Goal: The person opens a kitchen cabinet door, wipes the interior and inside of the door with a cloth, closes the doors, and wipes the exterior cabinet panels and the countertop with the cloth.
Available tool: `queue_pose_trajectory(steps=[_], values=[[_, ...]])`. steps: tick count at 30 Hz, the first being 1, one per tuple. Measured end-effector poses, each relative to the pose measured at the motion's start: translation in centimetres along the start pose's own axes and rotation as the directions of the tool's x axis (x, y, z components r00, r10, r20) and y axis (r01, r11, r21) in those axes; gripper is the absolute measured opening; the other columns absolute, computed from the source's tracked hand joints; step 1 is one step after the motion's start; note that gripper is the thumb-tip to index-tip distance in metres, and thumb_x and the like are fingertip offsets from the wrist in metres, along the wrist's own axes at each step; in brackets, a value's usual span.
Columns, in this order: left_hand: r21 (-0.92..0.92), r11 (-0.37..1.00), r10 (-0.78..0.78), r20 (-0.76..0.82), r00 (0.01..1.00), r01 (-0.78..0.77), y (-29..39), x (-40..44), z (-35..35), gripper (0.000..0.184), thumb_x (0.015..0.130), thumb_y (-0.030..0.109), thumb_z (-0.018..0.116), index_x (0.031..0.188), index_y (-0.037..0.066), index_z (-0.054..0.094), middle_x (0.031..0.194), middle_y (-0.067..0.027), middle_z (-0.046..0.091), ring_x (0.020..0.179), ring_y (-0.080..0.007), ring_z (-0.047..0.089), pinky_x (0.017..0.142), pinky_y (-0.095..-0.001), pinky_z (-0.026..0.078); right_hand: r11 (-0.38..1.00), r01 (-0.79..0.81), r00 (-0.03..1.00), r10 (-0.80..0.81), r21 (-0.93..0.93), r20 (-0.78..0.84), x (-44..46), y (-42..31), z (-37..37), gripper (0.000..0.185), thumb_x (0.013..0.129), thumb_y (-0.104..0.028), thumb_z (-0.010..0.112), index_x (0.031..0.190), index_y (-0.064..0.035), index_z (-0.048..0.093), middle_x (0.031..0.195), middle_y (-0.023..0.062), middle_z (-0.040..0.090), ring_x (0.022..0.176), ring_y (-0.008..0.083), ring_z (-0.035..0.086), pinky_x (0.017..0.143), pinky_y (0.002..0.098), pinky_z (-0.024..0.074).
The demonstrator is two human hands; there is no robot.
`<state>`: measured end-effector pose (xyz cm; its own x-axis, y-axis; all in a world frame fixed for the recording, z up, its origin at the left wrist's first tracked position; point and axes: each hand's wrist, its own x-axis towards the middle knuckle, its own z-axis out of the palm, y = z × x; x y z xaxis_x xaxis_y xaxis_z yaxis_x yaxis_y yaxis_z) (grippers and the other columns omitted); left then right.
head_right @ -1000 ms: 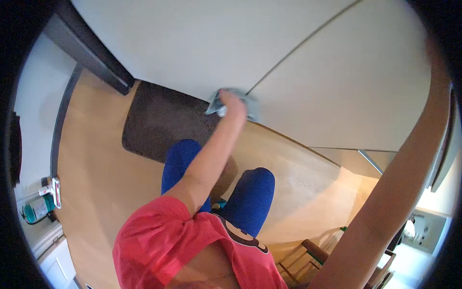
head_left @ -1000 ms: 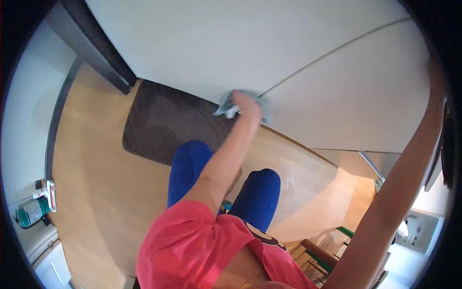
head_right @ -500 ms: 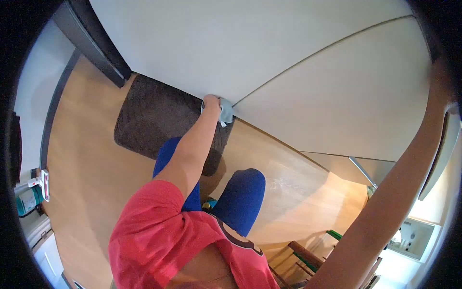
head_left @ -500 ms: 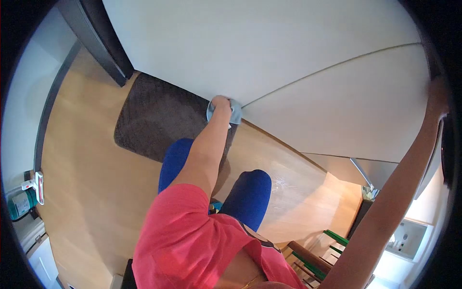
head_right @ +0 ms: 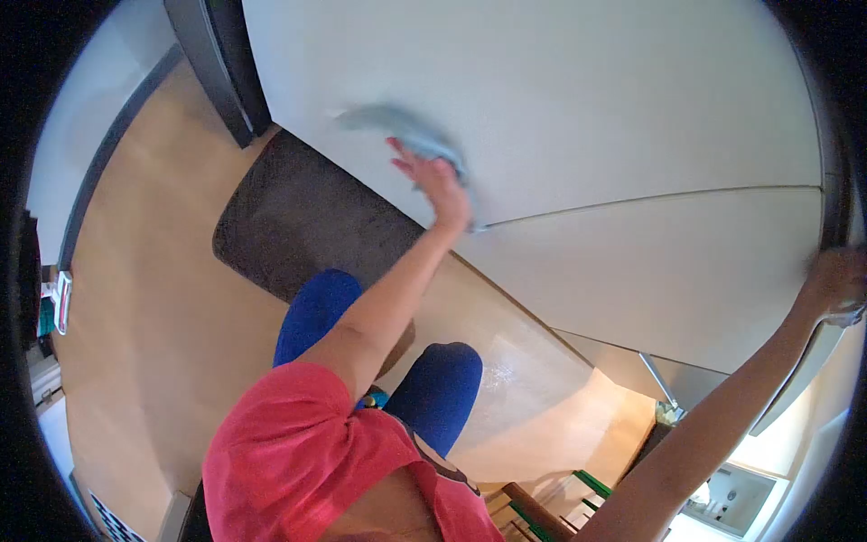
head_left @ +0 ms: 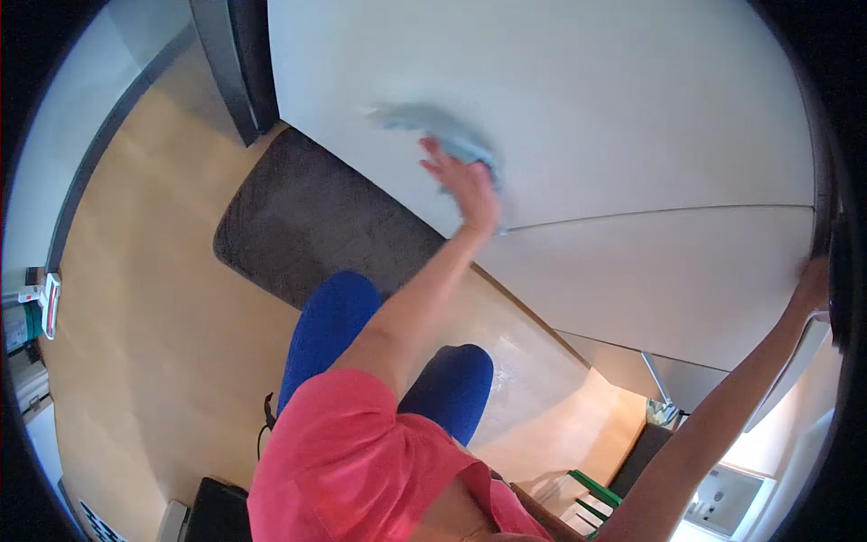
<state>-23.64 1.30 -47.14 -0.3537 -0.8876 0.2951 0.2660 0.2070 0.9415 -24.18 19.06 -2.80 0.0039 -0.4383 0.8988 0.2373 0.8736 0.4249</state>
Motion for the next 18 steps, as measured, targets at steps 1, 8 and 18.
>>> queue_pose_trajectory(steps=[1, 8, 18], values=[[0.01, 1.0, 0.026, -0.034, 0.999, -0.026, -3.5, -0.1, -0.5, 0.066, 0.093, 0.04, 0.027, 0.137, -0.005, 0.007, 0.145, -0.0241, -0.002, 0.135, -0.0373, -0.006, 0.107, -0.049, -0.004, 0.996, -0.058, 0.998, 0.056, 0.064, 0.038, 0.0, -0.3, -0.5, 0.038, 0.094, -0.02, 0.029, 0.092, 0.0099, 0.051, 0.089, 0.0238, 0.055, 0.083, 0.0369, 0.055, 0.073, 0.0448, 0.0469], [0.672, 0.639, -0.554, 0.064, 0.83, 0.375, -22.1, 4.1, -5.0, 0.045, 0.092, 0.021, 0.037, 0.124, -0.009, 0.033, 0.13, -0.0274, 0.034, 0.12, -0.0432, 0.03, 0.105, -0.051, 0.014, 0.972, 0.221, 0.966, -0.23, -0.082, -0.116, -1.1, 10.6, 9.6, 0.045, 0.091, -0.036, 0.034, 0.1, 0.0024, 0.056, 0.098, 0.0249, 0.058, 0.086, 0.0371, 0.058, 0.072, 0.0439, 0.0475], [0.25, 0.956, 0.181, -0.1, 0.978, -0.151, 22.9, 8.2, 7.9, 0.051, 0.081, 0.031, 0.051, 0.118, -0.003, 0.044, 0.131, -0.0182, 0.039, 0.12, -0.041, 0.034, 0.102, -0.0515, 0.022, 0.972, -0.209, 0.977, 0.204, 0.11, 0.056, 0.2, 1.6, 2.9, 0.046, 0.088, -0.047, 0.032, 0.098, -0.0159, 0.064, 0.098, 0.0067, 0.064, 0.09, 0.0321, 0.057, 0.079, 0.0478, 0.0389]])
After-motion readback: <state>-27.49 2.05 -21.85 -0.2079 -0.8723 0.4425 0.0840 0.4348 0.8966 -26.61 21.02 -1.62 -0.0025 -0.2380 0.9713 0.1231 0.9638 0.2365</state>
